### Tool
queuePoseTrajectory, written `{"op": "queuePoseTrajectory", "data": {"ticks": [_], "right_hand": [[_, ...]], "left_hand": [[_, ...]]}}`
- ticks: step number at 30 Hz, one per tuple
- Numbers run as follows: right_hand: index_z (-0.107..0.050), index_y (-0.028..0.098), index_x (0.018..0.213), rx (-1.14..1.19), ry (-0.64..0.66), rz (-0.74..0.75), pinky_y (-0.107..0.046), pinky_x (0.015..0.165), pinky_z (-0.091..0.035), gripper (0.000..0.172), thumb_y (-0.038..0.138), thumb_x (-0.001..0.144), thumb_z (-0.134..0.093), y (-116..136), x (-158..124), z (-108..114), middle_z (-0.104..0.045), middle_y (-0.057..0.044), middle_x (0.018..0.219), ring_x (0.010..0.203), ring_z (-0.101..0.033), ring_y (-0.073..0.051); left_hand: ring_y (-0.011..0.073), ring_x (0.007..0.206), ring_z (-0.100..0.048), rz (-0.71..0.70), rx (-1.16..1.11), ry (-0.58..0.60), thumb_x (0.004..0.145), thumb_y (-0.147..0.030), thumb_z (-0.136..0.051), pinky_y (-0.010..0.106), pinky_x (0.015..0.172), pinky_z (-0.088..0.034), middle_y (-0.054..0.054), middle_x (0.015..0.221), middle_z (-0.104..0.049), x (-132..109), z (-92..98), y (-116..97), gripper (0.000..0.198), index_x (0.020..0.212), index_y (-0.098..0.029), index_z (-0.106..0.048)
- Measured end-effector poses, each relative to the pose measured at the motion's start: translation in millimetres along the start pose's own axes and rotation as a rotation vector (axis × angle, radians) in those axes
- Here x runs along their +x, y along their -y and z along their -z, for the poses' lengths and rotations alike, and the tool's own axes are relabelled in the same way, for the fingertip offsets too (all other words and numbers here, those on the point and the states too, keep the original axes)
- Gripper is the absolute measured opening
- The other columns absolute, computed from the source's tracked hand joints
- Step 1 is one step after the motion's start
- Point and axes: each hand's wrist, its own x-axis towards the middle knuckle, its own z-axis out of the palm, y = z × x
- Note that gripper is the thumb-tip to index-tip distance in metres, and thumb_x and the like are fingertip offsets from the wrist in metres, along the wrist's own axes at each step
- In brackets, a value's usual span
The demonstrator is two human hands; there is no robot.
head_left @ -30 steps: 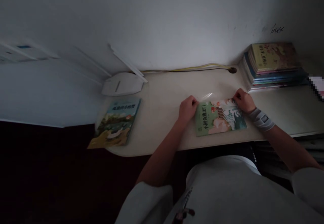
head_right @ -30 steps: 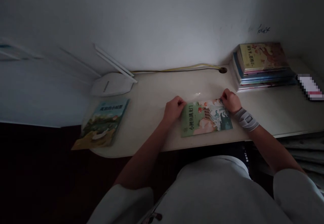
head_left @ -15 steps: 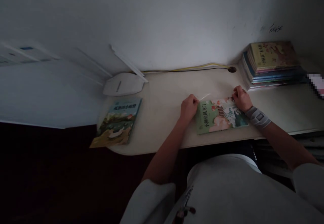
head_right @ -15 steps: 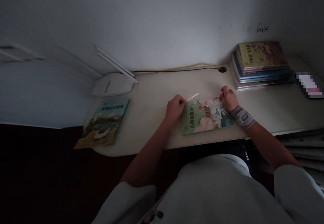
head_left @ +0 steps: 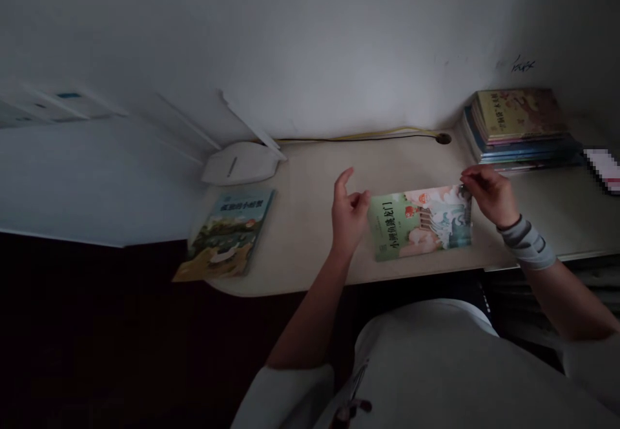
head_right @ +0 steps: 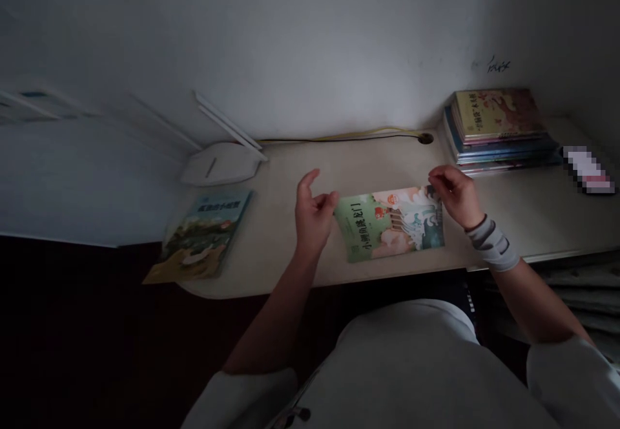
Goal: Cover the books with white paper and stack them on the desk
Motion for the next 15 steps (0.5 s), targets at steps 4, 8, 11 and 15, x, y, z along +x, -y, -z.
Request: {"op": "queuePoseTrajectory", "data": {"ticks": [4,8,11,15], "right_hand": [[-0.065,0.021,0.09,0.057,0.156,-0.021,-0.032,0.065,-0.051,0.033,0.051,0.078,-0.063,2,-7,14,-0.066,-0.005,0.086,0.071,-0.06,-0.016],[-0.068,0.02,0.093,0.055,0.201,-0.039,-0.03,0.063,-0.051,0.039,0.055,0.075,-0.065,1,-8,20,-0.067,-0.004,0.085,0.065,-0.058,-0.014],[-0.069,0.02,0.087,0.069,0.236,-0.056,-0.031,0.063,-0.05,0.036,0.054,0.075,-0.066,0,-6,21,-0.067,-0.003,0.078,0.065,-0.058,-0.015],[-0.069,0.02,0.077,0.098,0.275,-0.074,-0.031,0.063,-0.048,0.035,0.055,0.077,-0.064,2,-2,22,-0.064,-0.003,0.07,0.065,-0.057,-0.015]], "left_hand": [[0.0124,0.072,-0.06,-0.11,0.001,0.116,0.083,-0.032,-0.053,0.026,0.068,-0.05,0.001,0.082,-0.067,-7,12.2,-9,0.019,0.094,-0.023,-0.065],[0.0138,0.073,-0.062,-0.053,0.014,0.195,0.074,-0.029,-0.063,0.028,0.071,-0.051,0.001,0.089,-0.071,-8,18.9,-11,0.021,0.093,-0.022,-0.068],[0.0143,0.074,-0.063,-0.032,0.013,0.226,0.074,-0.029,-0.063,0.028,0.072,-0.051,0.002,0.087,-0.072,-8,21.8,-12,0.016,0.086,-0.02,-0.069],[0.0131,0.068,-0.06,-0.067,-0.002,0.258,0.073,-0.03,-0.063,0.026,0.068,-0.049,0.001,0.075,-0.068,-5,25.3,-15,0.012,0.076,-0.019,-0.068]]}}
